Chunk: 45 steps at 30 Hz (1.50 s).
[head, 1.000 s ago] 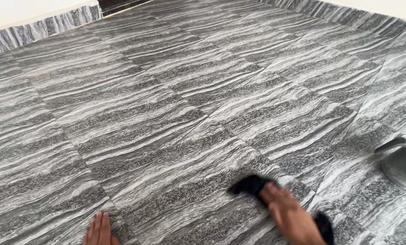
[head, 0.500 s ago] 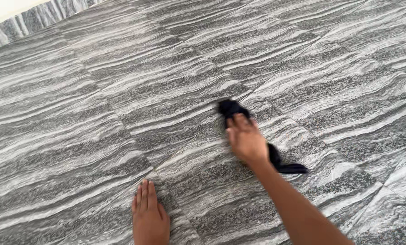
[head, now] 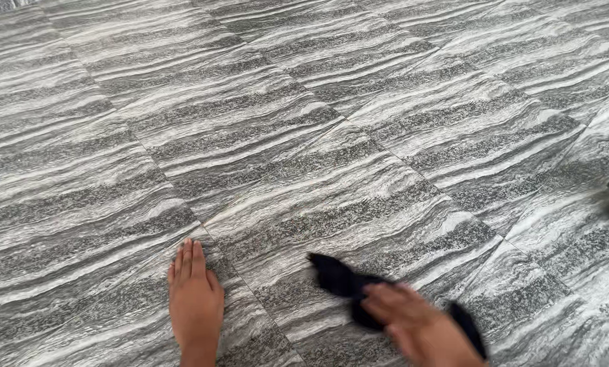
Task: The person wipes a gray marble-patterned tiled floor with a black cloth. They dip the cloth into a metal cup containing a dark liquid, wring it out, and continue wiping the floor surface.
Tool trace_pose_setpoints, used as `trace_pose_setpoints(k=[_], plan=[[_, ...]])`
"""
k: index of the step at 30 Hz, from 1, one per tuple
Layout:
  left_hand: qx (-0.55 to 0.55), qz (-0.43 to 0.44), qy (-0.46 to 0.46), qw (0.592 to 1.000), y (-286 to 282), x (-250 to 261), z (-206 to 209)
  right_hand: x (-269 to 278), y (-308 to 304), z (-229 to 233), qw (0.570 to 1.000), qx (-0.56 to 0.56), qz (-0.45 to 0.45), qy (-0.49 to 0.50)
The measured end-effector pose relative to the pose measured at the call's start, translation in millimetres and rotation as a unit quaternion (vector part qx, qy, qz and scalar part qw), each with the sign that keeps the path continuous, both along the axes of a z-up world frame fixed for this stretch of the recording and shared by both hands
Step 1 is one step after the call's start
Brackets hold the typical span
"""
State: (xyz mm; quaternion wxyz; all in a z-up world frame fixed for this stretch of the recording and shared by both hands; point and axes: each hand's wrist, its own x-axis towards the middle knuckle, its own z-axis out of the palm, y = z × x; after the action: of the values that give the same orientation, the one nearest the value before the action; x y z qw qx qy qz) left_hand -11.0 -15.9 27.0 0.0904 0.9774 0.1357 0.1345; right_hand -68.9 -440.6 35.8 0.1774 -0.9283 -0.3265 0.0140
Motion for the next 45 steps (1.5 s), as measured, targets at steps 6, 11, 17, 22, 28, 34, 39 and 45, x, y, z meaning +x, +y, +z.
trace_pose_setpoints(k=[6, 11, 17, 22, 28, 34, 39, 45], plan=[[0.004, 0.01, 0.001, 1.0, 1, 1, -2, 100, -113, -10, 0.943, 0.015, -0.333, -0.016], [0.019, 0.014, 0.015, 1.0, -2, 2, -1, 204, -74, -10, 0.935, -0.017, -0.336, -0.109], [0.022, 0.011, 0.03, 0.999, -2, 4, 1, 257, 96, 8, 0.957, -0.102, -0.225, -0.151], [-0.004, 0.02, 0.031, 0.999, -4, 1, 9, 175, 223, 27, 0.987, -0.082, -0.064, -0.126], [-0.033, 0.014, 0.006, 0.999, -5, -3, 9, 17, 193, 17, 0.999, 0.021, 0.036, -0.002], [-0.002, -0.001, -0.016, 1.0, 1, 1, 0, -18, 23, -8, 0.988, -0.01, 0.005, -0.155], [0.002, 0.01, -0.003, 1.0, 0, 1, -2, 47, -98, 2, 0.922, 0.026, -0.382, -0.059], [0.012, 0.026, 0.035, 0.999, -3, 1, 1, 186, -81, -11, 0.903, -0.039, -0.394, -0.168]])
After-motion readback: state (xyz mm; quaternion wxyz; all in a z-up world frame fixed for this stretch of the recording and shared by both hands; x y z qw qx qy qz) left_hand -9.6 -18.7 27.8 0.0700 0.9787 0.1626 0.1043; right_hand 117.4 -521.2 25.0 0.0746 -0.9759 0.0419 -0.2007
